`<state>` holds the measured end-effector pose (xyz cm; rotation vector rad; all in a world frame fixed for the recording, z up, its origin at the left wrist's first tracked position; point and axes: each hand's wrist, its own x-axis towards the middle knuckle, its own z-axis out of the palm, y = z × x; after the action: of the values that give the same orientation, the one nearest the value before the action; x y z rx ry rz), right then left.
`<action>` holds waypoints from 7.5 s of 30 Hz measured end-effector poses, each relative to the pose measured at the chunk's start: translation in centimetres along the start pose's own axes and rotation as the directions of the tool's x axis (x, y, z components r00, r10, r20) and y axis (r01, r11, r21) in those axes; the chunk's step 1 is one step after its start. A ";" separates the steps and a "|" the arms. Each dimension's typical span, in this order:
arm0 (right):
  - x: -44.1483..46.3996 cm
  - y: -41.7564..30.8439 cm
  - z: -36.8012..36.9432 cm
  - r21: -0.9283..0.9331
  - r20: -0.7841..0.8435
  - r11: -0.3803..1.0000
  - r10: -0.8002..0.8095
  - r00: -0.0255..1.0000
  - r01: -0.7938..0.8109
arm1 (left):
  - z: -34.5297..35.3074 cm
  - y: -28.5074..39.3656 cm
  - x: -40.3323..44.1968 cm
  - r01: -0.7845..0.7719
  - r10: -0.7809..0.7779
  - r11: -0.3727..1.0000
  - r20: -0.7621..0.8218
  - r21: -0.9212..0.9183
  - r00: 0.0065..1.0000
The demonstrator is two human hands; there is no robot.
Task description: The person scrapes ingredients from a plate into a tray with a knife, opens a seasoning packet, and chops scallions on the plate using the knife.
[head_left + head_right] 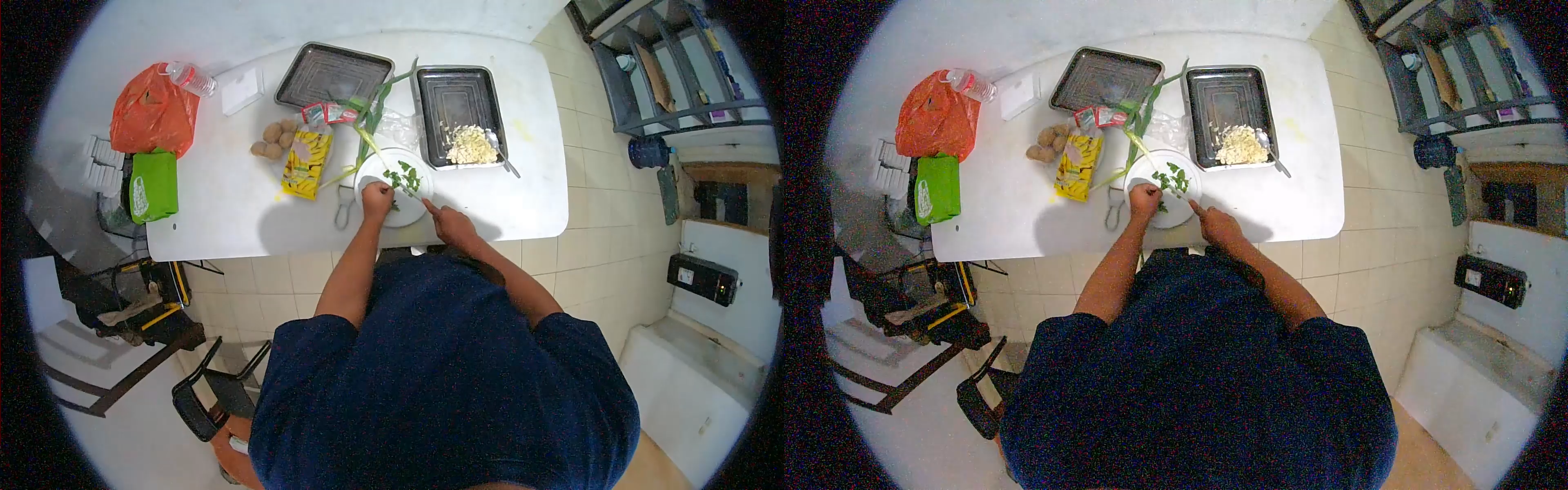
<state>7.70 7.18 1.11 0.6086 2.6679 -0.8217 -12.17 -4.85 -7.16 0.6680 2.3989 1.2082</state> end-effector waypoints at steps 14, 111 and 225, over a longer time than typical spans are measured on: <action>0.1 -0.5 2.5 0.018 0.045 0.998 0.056 0.997 -0.056 | 0.2 -0.9 0.6 -0.079 0.079 0.997 0.018 0.010 0.997; -3.2 -4.3 1.1 -0.105 0.039 0.982 0.164 0.986 -0.159 | 0.7 -1.7 -0.1 -0.297 0.285 0.943 0.094 0.153 0.954; 3.0 -4.9 -9.9 0.668 -0.493 0.640 -0.002 0.870 0.380 | -8.1 17.4 -1.3 0.419 -0.451 -0.212 0.468 -0.883 0.760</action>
<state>1.38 10.21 10.12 0.7554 2.7207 -2.1645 -11.02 -1.76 11.75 -0.7029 0.8017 2.0079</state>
